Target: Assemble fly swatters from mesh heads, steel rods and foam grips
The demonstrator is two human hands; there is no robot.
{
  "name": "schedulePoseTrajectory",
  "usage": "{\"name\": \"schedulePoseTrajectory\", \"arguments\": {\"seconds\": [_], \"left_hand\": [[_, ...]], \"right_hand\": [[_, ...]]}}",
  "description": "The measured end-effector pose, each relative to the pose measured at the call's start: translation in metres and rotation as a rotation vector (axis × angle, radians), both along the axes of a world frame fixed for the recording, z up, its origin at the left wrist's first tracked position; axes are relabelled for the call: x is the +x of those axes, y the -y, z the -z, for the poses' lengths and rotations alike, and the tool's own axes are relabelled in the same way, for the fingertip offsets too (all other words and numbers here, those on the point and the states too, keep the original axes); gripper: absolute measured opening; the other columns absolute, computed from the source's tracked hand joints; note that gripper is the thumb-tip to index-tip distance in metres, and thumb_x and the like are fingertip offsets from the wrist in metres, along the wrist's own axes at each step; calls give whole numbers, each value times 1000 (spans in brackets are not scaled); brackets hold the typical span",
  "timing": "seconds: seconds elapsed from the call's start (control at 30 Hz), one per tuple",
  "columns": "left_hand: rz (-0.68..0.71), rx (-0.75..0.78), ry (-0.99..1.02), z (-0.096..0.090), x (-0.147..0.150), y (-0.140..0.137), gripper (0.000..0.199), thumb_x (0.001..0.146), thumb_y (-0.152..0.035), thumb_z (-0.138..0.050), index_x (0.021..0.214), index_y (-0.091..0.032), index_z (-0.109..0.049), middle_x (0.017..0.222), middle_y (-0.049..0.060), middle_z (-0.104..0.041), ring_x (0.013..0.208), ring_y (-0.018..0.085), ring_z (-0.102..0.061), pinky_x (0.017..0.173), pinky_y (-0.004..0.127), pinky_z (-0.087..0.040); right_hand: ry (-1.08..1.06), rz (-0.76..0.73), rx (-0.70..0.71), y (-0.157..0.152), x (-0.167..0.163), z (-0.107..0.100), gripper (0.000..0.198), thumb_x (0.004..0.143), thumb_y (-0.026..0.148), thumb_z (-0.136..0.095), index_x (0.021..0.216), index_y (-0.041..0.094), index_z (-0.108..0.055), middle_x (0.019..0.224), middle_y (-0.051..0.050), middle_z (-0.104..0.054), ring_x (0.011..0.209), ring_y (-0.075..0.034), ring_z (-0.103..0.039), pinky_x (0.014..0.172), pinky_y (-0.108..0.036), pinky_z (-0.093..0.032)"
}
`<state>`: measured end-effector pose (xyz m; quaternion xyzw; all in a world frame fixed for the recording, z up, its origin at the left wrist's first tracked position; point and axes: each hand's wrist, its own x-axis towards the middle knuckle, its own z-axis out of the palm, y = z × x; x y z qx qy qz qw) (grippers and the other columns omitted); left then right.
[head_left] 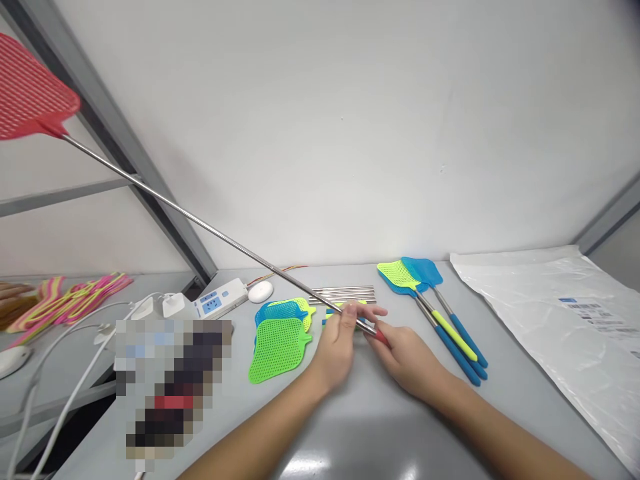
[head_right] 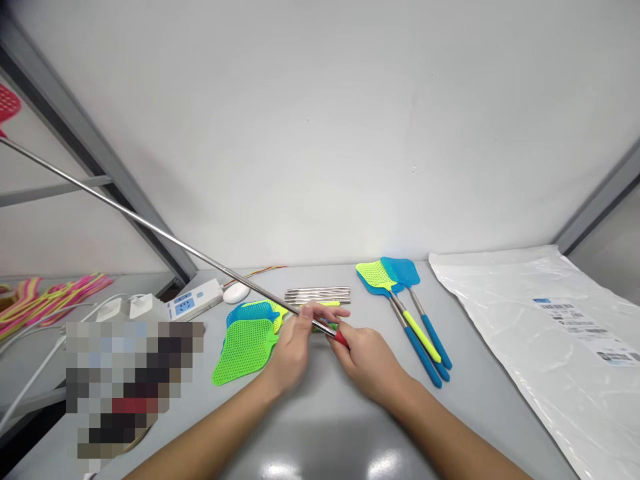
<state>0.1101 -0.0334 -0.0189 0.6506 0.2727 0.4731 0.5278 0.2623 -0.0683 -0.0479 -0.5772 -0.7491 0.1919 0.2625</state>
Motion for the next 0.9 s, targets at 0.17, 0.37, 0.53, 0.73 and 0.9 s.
{"name": "schedulePoseTrajectory", "arguments": {"seconds": [0.17, 0.37, 0.53, 0.73, 0.9], "left_hand": [[-3, 47, -77, 5, -2, -2, 44, 98, -42, -27, 104, -19, -64, 112, 9, -65, 102, 22, -57, 93, 36, -42], [-134, 204, 60, 4, -12, -5, 53, 98, -46, -16, 102, -19, -61, 101, 10, -64, 89, 21, -58, 85, 38, -44], [-314, 225, 284, -1, -18, -15, 42, 99, -43, -23, 94, -19, -56, 91, 8, -65, 76, 18, -59, 78, 36, -46], [-460, 183, 491, -10, -28, -31, 43, 98, -44, -26, 77, -18, -52, 74, 5, -63, 62, 15, -57, 68, 31, -44], [-518, 158, 573, -17, -33, -37, 42, 96, -47, -31, 72, -18, -50, 65, 3, -60, 55, 14, -54, 59, 28, -43]], "right_hand": [[-43, 7, 11, -1, -2, -1, 28, 95, 35, -37, 69, 22, -36, 57, 3, -49, 51, -14, -43, 52, -26, -23], [-63, -46, 34, 2, -8, -7, 30, 95, 35, -38, 69, 23, -31, 56, 5, -44, 50, -13, -37, 51, -25, -22], [-29, -50, 25, 2, -7, -5, 29, 95, 34, -38, 69, 22, -30, 57, 5, -45, 51, -13, -37, 52, -25, -22], [18, -47, -11, 1, -6, -3, 31, 95, 37, -37, 69, 22, -31, 57, 4, -45, 51, -13, -37, 52, -25, -21], [29, -50, -26, 1, -7, -5, 31, 96, 38, -36, 69, 22, -32, 58, 4, -46, 52, -13, -38, 53, -25, -22]]}}
